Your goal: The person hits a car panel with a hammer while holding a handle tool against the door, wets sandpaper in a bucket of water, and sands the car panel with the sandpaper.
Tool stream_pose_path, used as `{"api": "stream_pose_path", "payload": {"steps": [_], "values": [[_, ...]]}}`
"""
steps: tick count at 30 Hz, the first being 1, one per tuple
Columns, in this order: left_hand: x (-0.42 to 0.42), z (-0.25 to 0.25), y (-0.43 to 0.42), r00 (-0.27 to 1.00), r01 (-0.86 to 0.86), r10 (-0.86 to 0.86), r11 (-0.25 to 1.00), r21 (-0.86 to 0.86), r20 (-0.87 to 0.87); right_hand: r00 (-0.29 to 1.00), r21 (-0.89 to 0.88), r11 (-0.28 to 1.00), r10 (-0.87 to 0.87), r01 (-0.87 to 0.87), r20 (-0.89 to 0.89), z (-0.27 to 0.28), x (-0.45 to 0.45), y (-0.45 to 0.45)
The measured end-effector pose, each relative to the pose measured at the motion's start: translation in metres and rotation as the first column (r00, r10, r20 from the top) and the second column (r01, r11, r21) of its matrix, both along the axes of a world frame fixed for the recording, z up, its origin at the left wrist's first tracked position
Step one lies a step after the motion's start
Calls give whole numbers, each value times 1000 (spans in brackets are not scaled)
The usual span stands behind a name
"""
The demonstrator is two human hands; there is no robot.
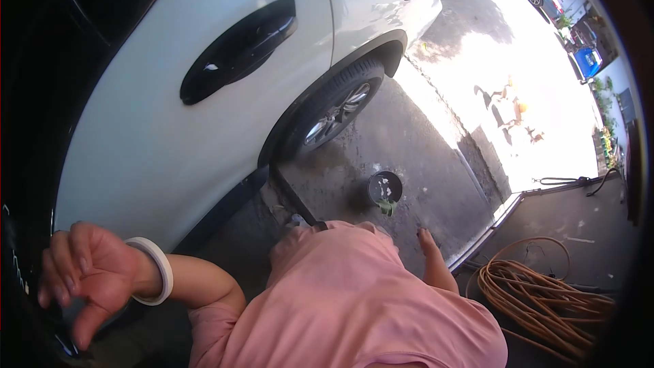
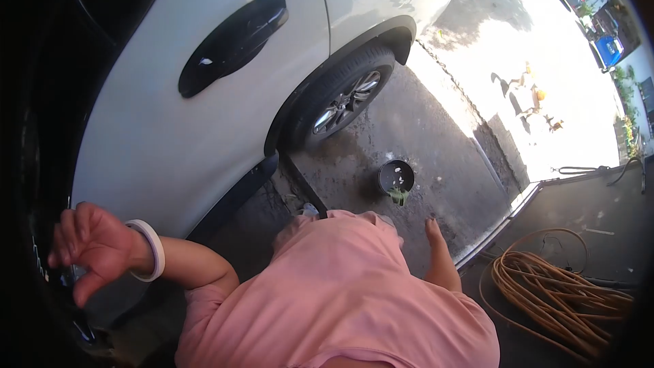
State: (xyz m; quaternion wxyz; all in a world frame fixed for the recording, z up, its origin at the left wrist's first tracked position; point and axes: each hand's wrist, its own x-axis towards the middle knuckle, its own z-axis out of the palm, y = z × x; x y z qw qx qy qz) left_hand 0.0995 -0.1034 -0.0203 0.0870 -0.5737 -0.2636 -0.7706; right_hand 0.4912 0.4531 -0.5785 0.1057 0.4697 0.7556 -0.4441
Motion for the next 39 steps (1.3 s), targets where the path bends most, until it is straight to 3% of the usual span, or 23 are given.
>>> {"api": "stream_pose_path", "payload": {"steps": [1,2,3,6,10,11,13,15,16,17,18,20,21,22,25,26,28,29,30,32,36,38,39], "values": [[-7,-4,-7,987,-146,138,984,99,83,987,81,986,-137,144,-81,-38,-19,6],[-21,-12,-20,980,-192,186,978,77,69,996,184,980,85,-78,-28,-14,-52,4],[-37,-20,-32,971,-235,232,971,51,56,993,126,989,89,-79,-76,-20,-72,7],[-78,-46,-46,974,-206,207,978,-23,91,993,163,985,70,-54,-96,35,-137,-20],[-116,-78,-14,983,-121,136,985,-123,122,991,160,987,23,-2,-129,90,-150,-50],[-125,-84,-1,983,-113,132,983,-144,126,973,18,984,-173,178,-155,113,-150,-59],[-150,-98,27,977,-203,212,965,-168,35,830,-267,826,-542,496,-133,162,-149,-89],[-153,-92,56,953,-262,297,904,-338,55,733,-350,697,-679,625,-43,122,-93,-75],[-155,-89,71,940,-285,337,861,-421,53,920,-76,919,-390,386,-38,47,-34,-55],[-155,-77,88,937,-301,348,829,-471,13,990,247,964,-122,100,74,-19,19,-38],[-156,-65,104,935,-318,353,795,-517,-33,945,75,946,-319,314,72,5,-7,-63],[-165,-40,136,929,-364,336,760,-538,-154,680,-170,659,-719,732,143,53,-58,-117],[-171,-27,155,921,-389,319,743,-545,-222,609,-304,575,-793,759,19,36,-77,-119],[-177,-13,175,918,-394,283,735,-552,-278,617,-391,606,-779,693,-112,32,-105,-123],[-206,34,246,699,-634,274,665,-394,-661,507,-595,636,-764,491,-399,70,-246,-138],[-216,51,273,608,-693,284,645,-322,-741,490,-693,614,-768,378,-413,132,-296,-147],[-242,92,325,349,-786,250,604,-136,-903,415,-778,604,-761,172,-499,192,-375,-145],[-265,110,353,115,-810,264,583,64,-958,355,-777,623,-748,86,-561,216,-413,-142],[-287,128,382,-122,-779,284,567,269,-951,315,-674,738,-640,-2,-701,210,-450,-129],[-322,156,430,-479,-716,271,431,550,-835,236,-265,943,-310,203,-921,265,-504,-103],[-391,181,503,-655,-646,238,315,695,-717,156,-153,949,-201,277,-967,286,-590,-64],[-405,180,525,-699,-619,221,288,731,-680,171,27,912,-47,410,-984,267,-614,-97],[-423,182,535,-729,-582,221,299,756,-648,198,73,921,-4,383,-980,259,-607,-129]]}}
